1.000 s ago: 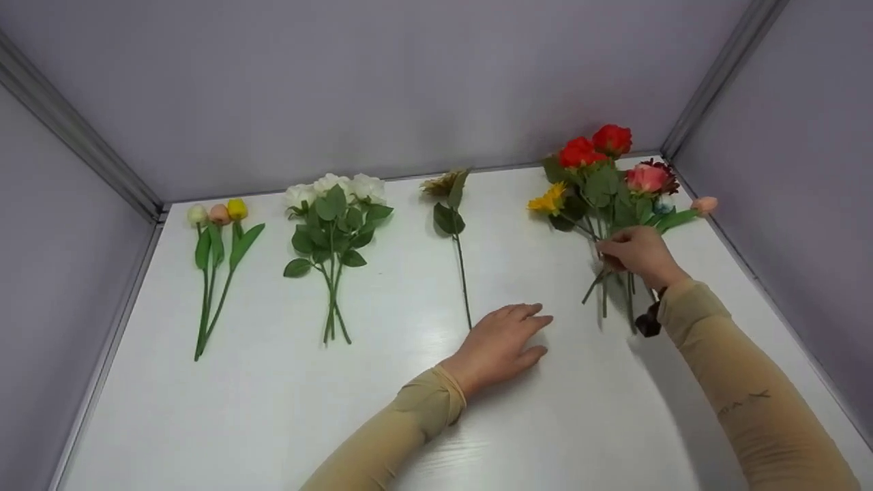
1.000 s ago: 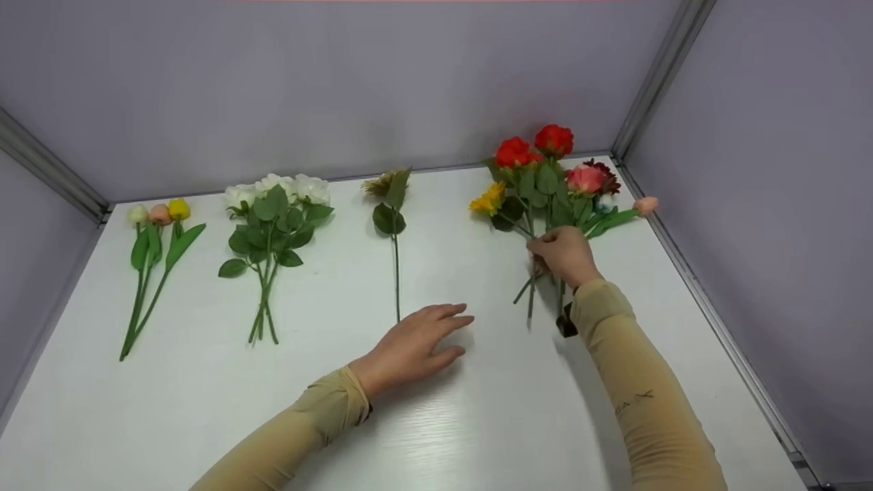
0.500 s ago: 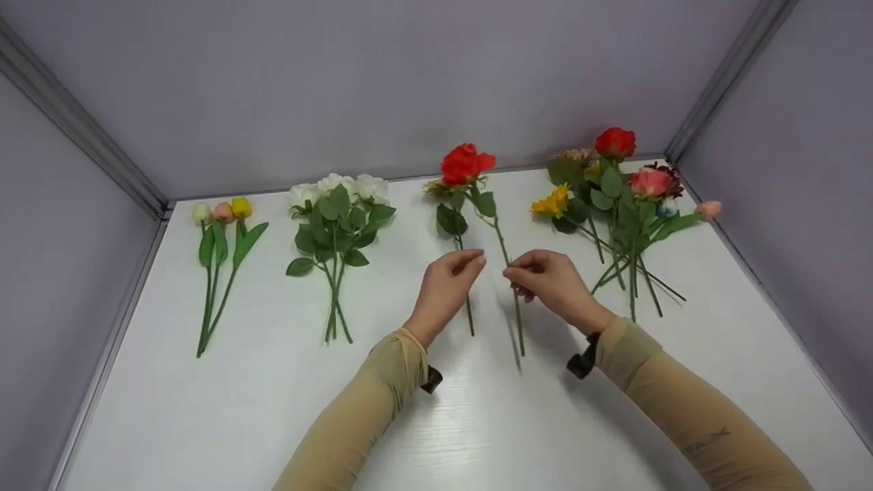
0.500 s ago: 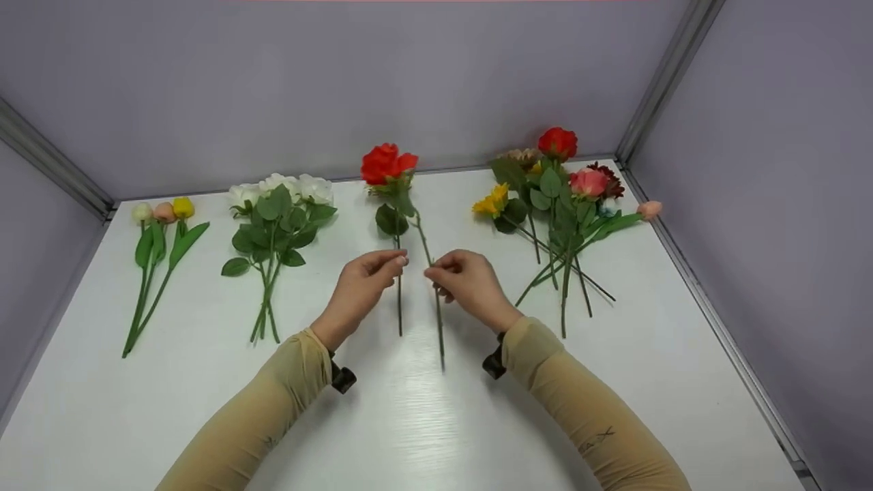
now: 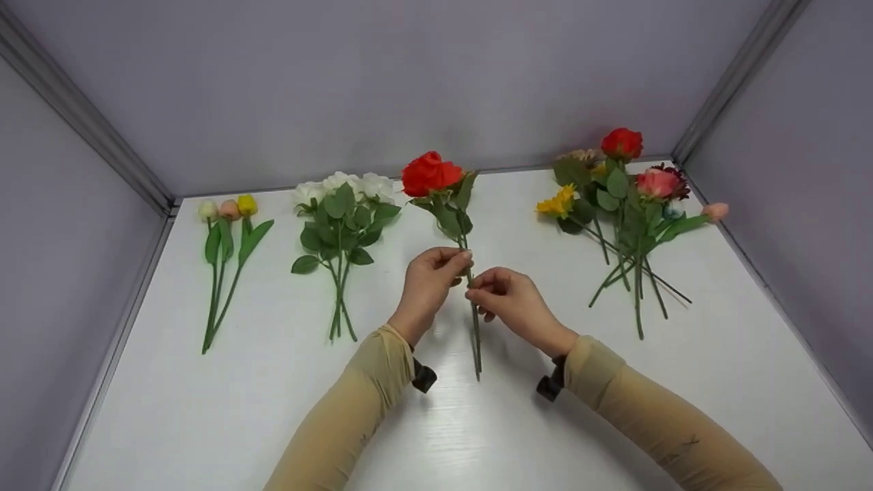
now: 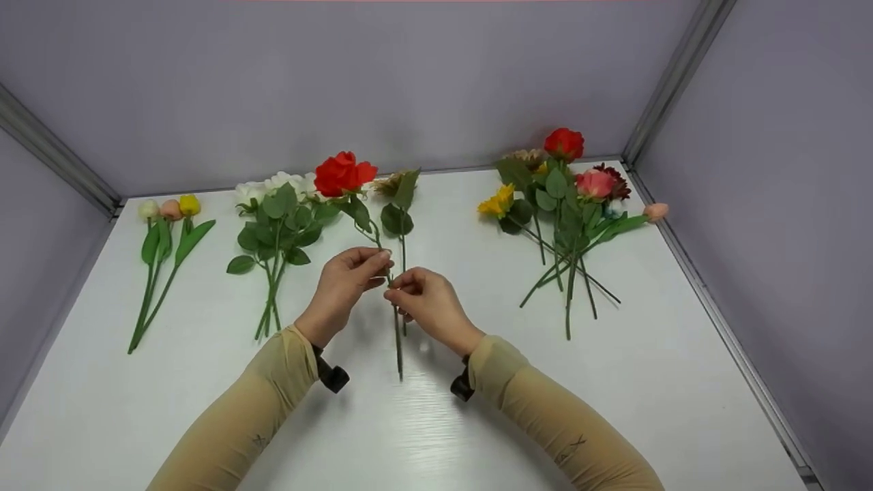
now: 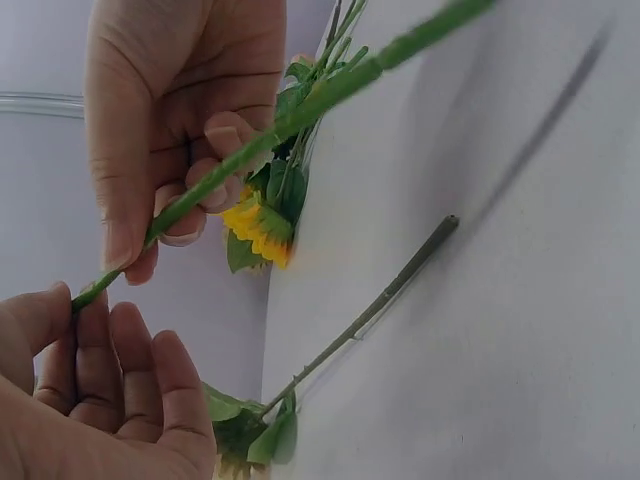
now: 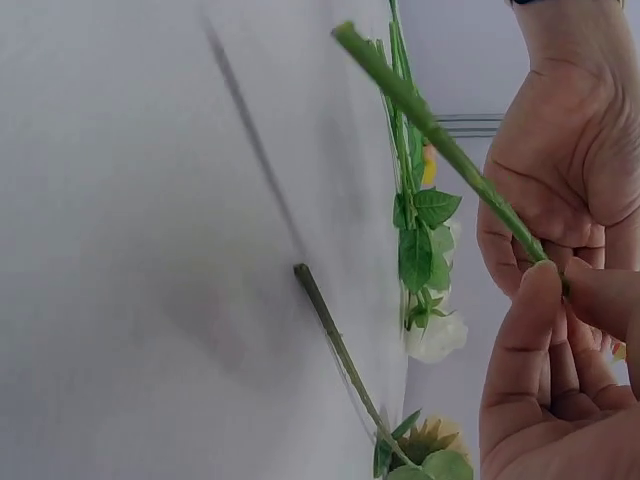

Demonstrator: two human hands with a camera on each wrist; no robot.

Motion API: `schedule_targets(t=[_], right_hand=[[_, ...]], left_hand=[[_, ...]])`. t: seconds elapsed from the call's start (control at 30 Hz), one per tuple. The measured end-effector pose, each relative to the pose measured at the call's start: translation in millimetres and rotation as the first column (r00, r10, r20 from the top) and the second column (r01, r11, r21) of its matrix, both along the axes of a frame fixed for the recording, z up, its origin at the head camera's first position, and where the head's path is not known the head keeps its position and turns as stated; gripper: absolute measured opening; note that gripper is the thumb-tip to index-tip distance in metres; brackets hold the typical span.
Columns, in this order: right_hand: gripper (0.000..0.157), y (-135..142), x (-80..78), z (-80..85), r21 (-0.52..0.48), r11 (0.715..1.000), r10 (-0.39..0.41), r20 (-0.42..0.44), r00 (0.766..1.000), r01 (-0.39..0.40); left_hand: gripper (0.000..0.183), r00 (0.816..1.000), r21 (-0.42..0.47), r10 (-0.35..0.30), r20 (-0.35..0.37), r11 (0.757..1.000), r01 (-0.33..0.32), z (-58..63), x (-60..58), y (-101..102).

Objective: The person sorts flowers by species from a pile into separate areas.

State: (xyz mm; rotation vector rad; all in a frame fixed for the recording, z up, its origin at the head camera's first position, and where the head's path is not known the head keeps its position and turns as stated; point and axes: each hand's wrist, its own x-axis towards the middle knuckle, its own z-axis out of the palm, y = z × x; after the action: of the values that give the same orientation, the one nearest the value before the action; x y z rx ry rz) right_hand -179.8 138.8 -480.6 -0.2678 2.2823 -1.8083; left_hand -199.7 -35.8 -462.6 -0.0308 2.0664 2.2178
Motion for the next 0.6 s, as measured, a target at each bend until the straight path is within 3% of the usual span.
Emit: schedule_targets(t=[0.27,0.43,0.6], right_hand=[[0.035,-5,21.7,-16.0,-0.116,0.991,0.088,0.144,0.986,-0.072],[0.032,-11,37.4,-28.7,-0.164,0.982,0.125,0.211,0.969,-0.091],[0.026,-15,46.5,-32.6,-0.174,0.982,0.106,0.229,0.968,-0.067]], left_hand=[[0.023,1.000,0.054,-0.002,0.021,0.999,0.001,3.0,-4.6,-6],[0.023,1.000,0.082,0.017,0.003,0.997,-0.018,5.8,-7.7,-12],[0.025,1.000,0.091,0.010,0.010,0.996,-0.011,5.2,-8.0,-14]])
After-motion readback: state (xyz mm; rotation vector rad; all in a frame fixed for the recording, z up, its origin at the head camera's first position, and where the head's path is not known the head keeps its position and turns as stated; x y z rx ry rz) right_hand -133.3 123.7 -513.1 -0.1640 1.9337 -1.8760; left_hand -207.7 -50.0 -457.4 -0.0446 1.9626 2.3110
